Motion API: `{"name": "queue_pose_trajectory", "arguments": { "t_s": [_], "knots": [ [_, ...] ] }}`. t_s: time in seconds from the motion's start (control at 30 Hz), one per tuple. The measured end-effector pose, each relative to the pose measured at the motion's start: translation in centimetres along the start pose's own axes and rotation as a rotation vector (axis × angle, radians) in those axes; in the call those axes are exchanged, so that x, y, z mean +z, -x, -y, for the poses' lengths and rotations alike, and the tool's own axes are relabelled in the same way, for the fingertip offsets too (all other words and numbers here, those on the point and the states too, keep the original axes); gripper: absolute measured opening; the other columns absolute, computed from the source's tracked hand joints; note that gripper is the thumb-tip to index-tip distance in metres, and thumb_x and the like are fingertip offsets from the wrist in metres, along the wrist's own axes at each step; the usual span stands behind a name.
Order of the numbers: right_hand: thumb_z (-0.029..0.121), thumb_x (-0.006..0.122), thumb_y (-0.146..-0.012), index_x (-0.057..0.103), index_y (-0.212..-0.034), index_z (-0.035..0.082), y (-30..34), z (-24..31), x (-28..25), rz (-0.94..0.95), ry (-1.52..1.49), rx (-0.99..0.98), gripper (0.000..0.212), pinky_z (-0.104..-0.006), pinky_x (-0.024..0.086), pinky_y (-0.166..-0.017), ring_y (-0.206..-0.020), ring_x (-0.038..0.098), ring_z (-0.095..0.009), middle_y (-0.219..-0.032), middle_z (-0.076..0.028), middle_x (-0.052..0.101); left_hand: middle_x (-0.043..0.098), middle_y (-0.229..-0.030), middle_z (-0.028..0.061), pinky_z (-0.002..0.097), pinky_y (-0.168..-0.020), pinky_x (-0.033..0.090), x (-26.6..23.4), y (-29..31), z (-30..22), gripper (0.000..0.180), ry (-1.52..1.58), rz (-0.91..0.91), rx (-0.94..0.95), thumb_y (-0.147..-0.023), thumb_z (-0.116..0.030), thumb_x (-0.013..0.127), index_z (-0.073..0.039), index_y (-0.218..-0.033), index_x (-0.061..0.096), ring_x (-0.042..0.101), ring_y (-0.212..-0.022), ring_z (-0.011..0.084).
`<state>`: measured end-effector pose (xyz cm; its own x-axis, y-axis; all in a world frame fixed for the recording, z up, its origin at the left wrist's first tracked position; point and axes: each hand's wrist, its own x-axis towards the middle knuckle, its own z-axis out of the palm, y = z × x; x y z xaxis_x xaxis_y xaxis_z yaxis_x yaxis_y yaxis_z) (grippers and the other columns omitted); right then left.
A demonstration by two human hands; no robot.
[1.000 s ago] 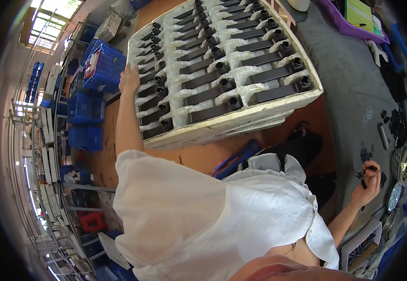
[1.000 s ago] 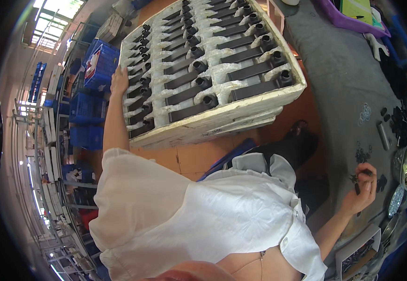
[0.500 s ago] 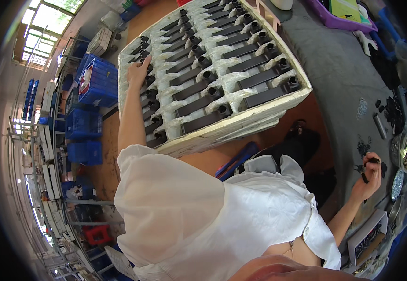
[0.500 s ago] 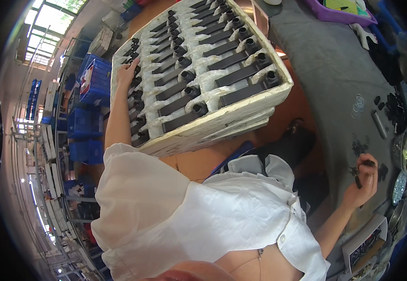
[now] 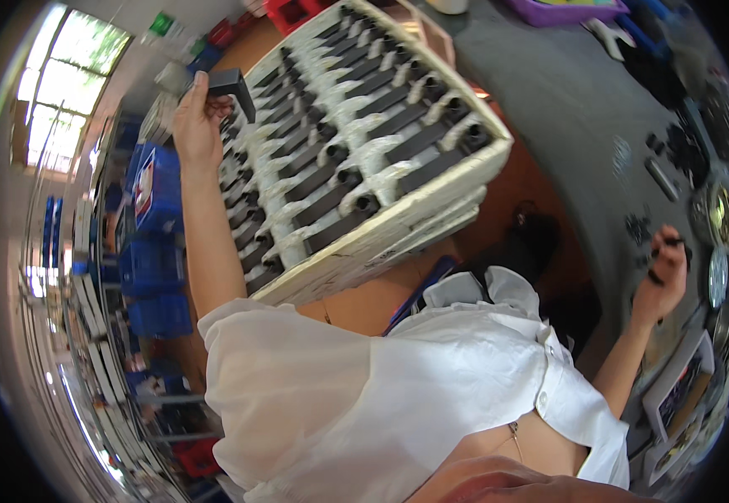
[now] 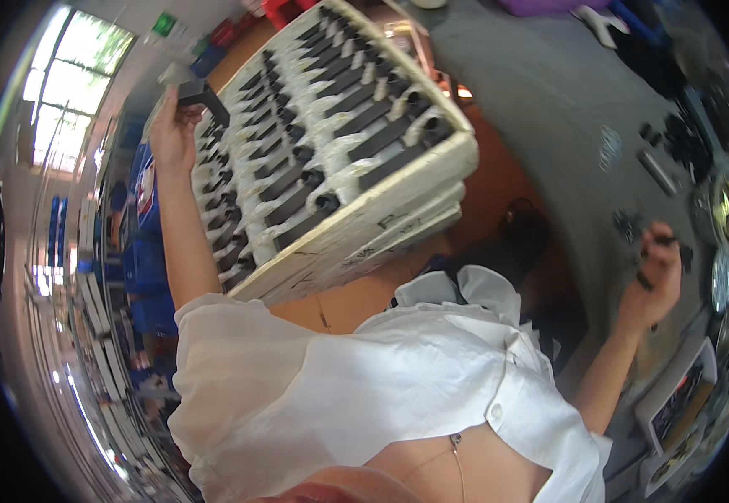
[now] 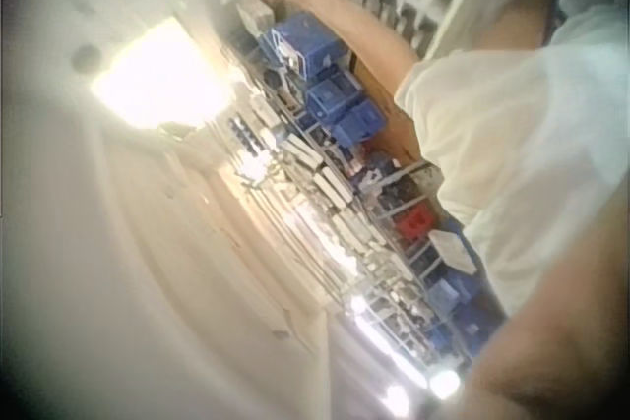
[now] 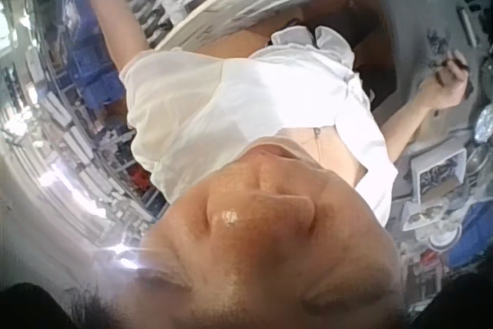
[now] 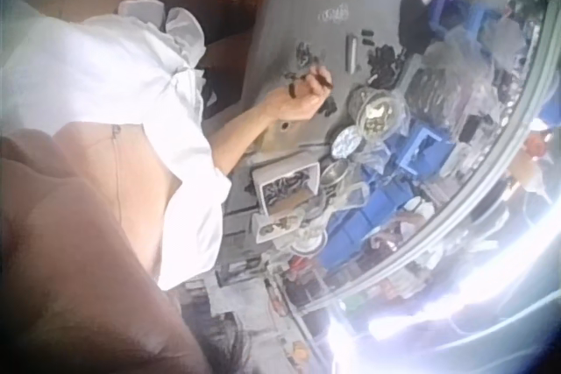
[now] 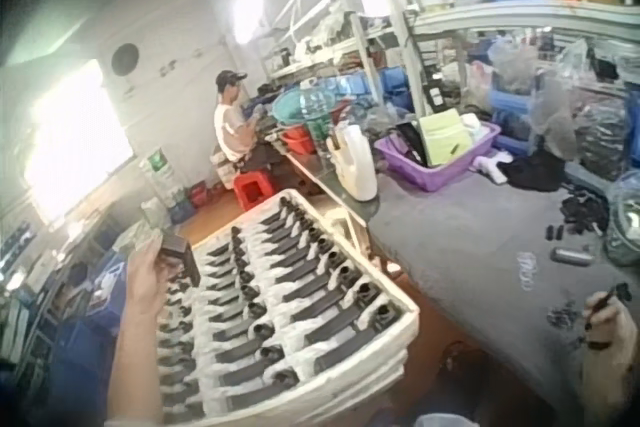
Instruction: Assemble small metal components by inserting pins and washers into a housing and securing them with pliers.
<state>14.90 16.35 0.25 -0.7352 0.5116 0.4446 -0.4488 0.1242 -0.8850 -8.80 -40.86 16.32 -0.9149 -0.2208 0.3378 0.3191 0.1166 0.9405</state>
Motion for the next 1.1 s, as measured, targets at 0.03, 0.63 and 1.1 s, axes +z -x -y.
{"name": "queue_pose_trajectory", "arguments": {
  "t_s": [0.03,0.63,1.1],
  "knots": [
    [0.023,0.042,-0.093,0.06,-0.088,-0.001,-0.1,0.0,0.6,-0.062,0.142,0.001,0.03,-0.0315,0.039,-0.088,-0.1,0.052,-0.021,-0.113,-0.016,0.055,0.062,-0.072,0.0057,0.0245,-0.057,0.042,2.9,0.4,-1.3,0.029,0.037,0.092,0.034,-0.093,-0.03,0.055,-0.003,-0.085,0.062,0.056,-0.061,0.0117],
    [0.006,0.059,-0.083,0.057,-0.08,-0.005,4.7,12.3,-5.9,-0.377,0.799,-0.139,0.012,-0.0256,0.042,-0.068,-0.073,0.054,-0.014,-0.08,-0.008,0.059,0.058,-0.063,0.0201,0.0441,-0.056,0.045,38.7,18.2,1.6,0.057,-0.929,1.059,0.793,-0.081,-0.055,0.055,-0.001,-0.062,0.062,0.059,-0.064,0.0383],
    [0.018,0.064,-0.079,0.063,-0.088,-0.004,6.2,13.2,-19.7,-0.217,1.587,0.514,0.024,-0.045,0.046,-0.071,-0.081,0.06,-0.039,-0.084,-0.023,0.062,0.057,-0.079,0.0112,0.0341,-0.068,0.045,39.7,18.5,6.2,0.025,-0.321,1.113,0.599,-0.077,-0.018,0.07,0.001,-0.086,0.056,0.056,-0.071,0.027]
  ]
}}
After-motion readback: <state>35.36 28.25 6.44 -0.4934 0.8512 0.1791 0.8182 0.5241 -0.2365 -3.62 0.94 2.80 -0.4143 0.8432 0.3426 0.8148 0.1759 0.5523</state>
